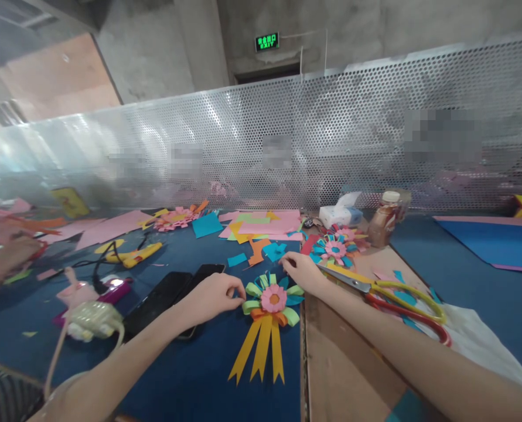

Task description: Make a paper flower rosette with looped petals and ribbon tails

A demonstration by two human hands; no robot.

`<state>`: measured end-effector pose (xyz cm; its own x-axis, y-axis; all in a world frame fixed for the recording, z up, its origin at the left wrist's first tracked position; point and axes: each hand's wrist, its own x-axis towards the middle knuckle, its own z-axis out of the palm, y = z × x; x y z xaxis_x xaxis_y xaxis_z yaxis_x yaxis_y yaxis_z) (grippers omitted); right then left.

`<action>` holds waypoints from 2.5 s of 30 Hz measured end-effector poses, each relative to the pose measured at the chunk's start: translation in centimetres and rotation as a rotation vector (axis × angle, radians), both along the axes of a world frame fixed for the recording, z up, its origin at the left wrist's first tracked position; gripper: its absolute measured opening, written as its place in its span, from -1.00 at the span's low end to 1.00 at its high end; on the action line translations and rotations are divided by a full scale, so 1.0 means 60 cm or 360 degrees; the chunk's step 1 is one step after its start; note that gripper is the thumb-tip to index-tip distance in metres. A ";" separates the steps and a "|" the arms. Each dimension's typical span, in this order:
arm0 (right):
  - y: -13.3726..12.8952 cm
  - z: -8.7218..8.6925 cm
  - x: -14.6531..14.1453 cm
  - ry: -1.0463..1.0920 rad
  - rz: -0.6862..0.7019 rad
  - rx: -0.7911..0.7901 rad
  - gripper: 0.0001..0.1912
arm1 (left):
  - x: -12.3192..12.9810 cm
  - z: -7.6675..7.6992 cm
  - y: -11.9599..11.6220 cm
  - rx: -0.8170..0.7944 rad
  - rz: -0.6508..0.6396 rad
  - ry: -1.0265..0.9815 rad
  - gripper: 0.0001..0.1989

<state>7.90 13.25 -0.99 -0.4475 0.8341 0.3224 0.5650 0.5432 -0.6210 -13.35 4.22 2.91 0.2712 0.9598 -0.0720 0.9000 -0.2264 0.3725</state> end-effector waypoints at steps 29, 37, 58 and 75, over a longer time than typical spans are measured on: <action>0.001 -0.002 0.000 0.0028 -0.0001 -0.0042 -0.79 | 0.008 -0.002 0.000 -0.0013 -0.0028 0.0034 -0.80; 0.001 0.000 0.001 0.0095 0.0009 -0.0127 -0.79 | 0.008 -0.007 0.004 -0.0026 -0.0034 0.0051 -0.82; -0.066 0.075 -0.035 0.0123 0.0482 -0.0214 -0.82 | 0.026 0.030 -0.044 0.0731 -0.0142 0.0705 -0.72; -0.078 0.068 -0.044 0.0223 0.0445 -0.0503 -0.76 | 0.010 0.046 -0.050 0.0351 0.0238 -0.0341 -0.68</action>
<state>5.27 8.57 3.08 -0.6402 0.7545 0.1446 0.3220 0.4344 -0.8412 -12.73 1.25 5.66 0.1129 0.9761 0.1855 0.8357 -0.1943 0.5136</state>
